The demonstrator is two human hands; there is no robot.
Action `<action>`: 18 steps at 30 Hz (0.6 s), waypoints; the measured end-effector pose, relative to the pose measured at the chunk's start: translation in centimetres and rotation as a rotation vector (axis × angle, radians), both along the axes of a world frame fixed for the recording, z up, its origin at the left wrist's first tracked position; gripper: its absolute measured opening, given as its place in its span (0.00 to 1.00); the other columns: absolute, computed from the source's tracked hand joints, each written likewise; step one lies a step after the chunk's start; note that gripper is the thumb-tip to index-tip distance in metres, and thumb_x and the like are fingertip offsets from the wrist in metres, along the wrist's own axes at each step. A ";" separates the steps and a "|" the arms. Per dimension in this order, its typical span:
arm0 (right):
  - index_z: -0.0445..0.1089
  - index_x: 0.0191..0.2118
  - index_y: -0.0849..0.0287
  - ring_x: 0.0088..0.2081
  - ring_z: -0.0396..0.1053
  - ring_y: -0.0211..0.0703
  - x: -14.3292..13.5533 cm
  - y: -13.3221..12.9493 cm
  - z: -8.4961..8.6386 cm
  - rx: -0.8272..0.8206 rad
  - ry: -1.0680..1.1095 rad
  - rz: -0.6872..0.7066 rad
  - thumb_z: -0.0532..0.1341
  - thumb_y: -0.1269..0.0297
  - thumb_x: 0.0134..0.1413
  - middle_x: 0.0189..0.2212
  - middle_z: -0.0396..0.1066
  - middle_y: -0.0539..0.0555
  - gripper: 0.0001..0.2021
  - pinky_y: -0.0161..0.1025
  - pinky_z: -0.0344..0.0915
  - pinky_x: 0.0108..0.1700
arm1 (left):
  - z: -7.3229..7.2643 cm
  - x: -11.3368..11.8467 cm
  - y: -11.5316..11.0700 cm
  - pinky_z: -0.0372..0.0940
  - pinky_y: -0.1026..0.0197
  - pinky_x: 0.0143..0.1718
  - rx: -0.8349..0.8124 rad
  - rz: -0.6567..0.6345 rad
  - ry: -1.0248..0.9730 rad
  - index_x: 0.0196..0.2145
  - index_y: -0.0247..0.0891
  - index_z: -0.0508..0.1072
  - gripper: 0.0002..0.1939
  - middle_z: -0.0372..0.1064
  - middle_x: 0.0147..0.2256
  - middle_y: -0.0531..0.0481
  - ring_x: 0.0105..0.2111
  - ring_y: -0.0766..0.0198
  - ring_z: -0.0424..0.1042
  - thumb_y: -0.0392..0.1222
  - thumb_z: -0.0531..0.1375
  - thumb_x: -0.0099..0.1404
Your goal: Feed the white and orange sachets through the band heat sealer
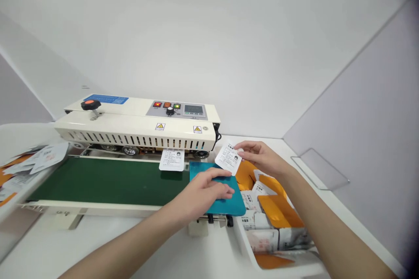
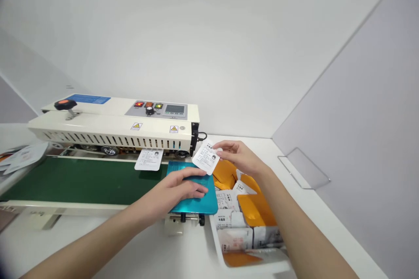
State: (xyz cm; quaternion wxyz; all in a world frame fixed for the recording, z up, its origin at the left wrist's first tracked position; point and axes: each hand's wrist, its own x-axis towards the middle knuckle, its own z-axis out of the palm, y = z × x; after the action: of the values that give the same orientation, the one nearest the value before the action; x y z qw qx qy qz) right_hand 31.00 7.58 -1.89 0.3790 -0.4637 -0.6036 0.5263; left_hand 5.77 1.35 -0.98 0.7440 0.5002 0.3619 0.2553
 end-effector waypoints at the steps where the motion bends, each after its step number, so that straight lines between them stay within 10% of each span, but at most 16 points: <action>1: 0.76 0.39 0.55 0.38 0.72 0.46 0.0 0.0 0.0 0.002 0.006 0.010 0.69 0.57 0.47 0.35 0.77 0.55 0.13 0.45 0.67 0.43 | -0.2 0.0 0.1 0.62 0.54 0.52 0.001 -0.002 -0.007 0.53 0.40 0.68 0.20 0.73 0.43 0.42 0.45 0.58 0.73 0.42 0.58 0.63; 18: 0.72 0.45 0.58 0.41 0.72 0.48 0.3 -0.9 1.7 -0.082 -0.207 0.182 0.63 0.50 0.51 0.40 0.75 0.57 0.19 0.45 0.68 0.45 | 0.0 0.2 0.3 0.64 0.60 0.39 0.037 -0.030 0.039 0.50 0.38 0.70 0.17 0.74 0.39 0.44 0.30 0.66 0.74 0.39 0.56 0.62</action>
State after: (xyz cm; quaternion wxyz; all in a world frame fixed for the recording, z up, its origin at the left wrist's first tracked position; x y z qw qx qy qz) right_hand 31.32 6.68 -0.23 0.2463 -0.4739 -0.6570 0.5322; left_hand 6.00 1.61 -1.00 0.7311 0.5244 0.3639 0.2411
